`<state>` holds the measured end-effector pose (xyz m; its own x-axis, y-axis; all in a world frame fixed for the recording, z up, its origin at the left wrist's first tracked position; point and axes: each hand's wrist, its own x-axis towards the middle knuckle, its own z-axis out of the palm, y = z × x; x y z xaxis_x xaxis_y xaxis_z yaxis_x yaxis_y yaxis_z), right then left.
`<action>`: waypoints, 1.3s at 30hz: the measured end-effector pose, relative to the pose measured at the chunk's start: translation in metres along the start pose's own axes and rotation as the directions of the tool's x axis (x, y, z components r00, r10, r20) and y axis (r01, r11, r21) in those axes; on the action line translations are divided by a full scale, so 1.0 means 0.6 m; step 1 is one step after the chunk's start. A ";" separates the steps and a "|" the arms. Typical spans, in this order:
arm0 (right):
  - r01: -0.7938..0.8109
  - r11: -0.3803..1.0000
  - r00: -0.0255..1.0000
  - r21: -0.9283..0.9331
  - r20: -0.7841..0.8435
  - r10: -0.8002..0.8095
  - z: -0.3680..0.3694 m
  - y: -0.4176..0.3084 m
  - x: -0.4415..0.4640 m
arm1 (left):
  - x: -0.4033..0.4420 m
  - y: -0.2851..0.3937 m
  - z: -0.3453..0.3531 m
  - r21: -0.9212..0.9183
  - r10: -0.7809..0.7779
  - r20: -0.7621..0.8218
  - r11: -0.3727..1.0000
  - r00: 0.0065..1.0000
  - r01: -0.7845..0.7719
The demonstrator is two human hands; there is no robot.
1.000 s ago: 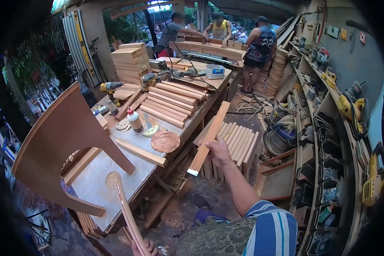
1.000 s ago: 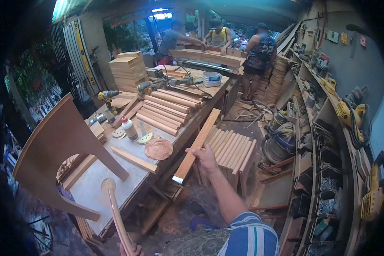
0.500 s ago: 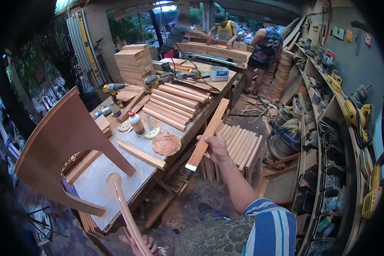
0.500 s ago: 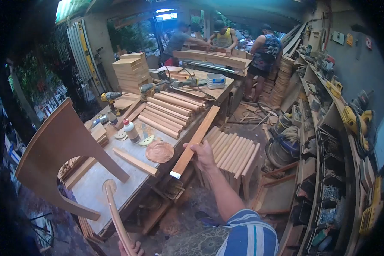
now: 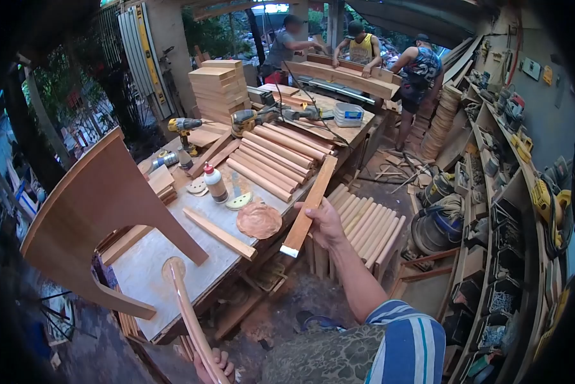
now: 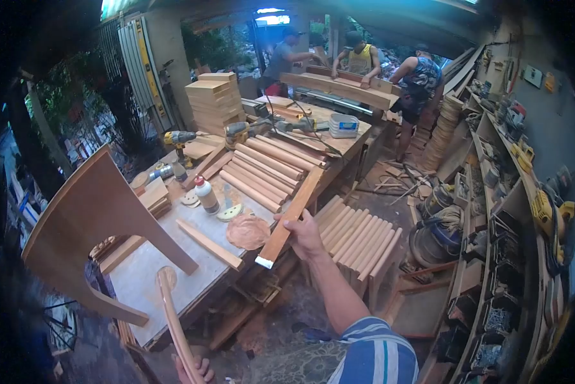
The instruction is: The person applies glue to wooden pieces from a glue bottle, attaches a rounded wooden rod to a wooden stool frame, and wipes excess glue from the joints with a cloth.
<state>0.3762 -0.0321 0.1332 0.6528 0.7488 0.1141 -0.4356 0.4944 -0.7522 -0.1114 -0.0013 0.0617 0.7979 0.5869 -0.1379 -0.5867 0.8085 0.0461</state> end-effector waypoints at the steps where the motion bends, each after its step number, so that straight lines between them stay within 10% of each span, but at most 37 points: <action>1: -0.024 0.999 1.000 0.023 0.019 0.024 0.002 0.001 -0.001 | -0.001 -0.002 0.016 -0.004 0.008 -0.010 1.000 1.000 -0.008; 4: -0.048 0.998 0.992 0.046 0.121 0.042 0.025 0.001 -0.006 | -0.004 -0.007 0.030 0.062 0.092 -0.195 0.995 0.976 -0.081; 6: -0.068 0.995 0.983 0.069 0.172 0.055 0.061 -0.013 -0.019 | 0.008 0.003 -0.009 -0.016 -0.012 0.144 1.000 0.990 0.014; 10: -0.066 0.994 0.954 0.086 0.298 0.037 0.096 -0.019 -0.031 | 0.008 0.003 -0.024 -0.009 -0.036 0.298 0.999 0.954 0.041; 12: -0.078 0.991 0.937 0.110 0.349 0.035 0.111 -0.020 -0.036 | 0.001 -0.021 0.011 0.135 0.197 -0.101 0.974 0.975 -0.182; 27: 0.312 0.935 0.833 -0.170 0.522 -0.183 0.276 0.085 -0.091 | 0.014 -0.054 0.066 0.328 0.077 0.066 0.940 0.995 -0.094; 39: 0.517 0.752 0.808 -0.410 0.523 -0.271 0.280 0.065 -0.051 | -0.020 -0.066 0.074 0.541 0.122 -0.190 0.841 0.974 0.000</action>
<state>0.2353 0.0384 0.2096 0.3213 0.7023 0.6352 0.2636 0.5779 -0.7723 -0.0913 -0.0385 0.1053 0.6795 0.6620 -0.3163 -0.4189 0.7039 0.5736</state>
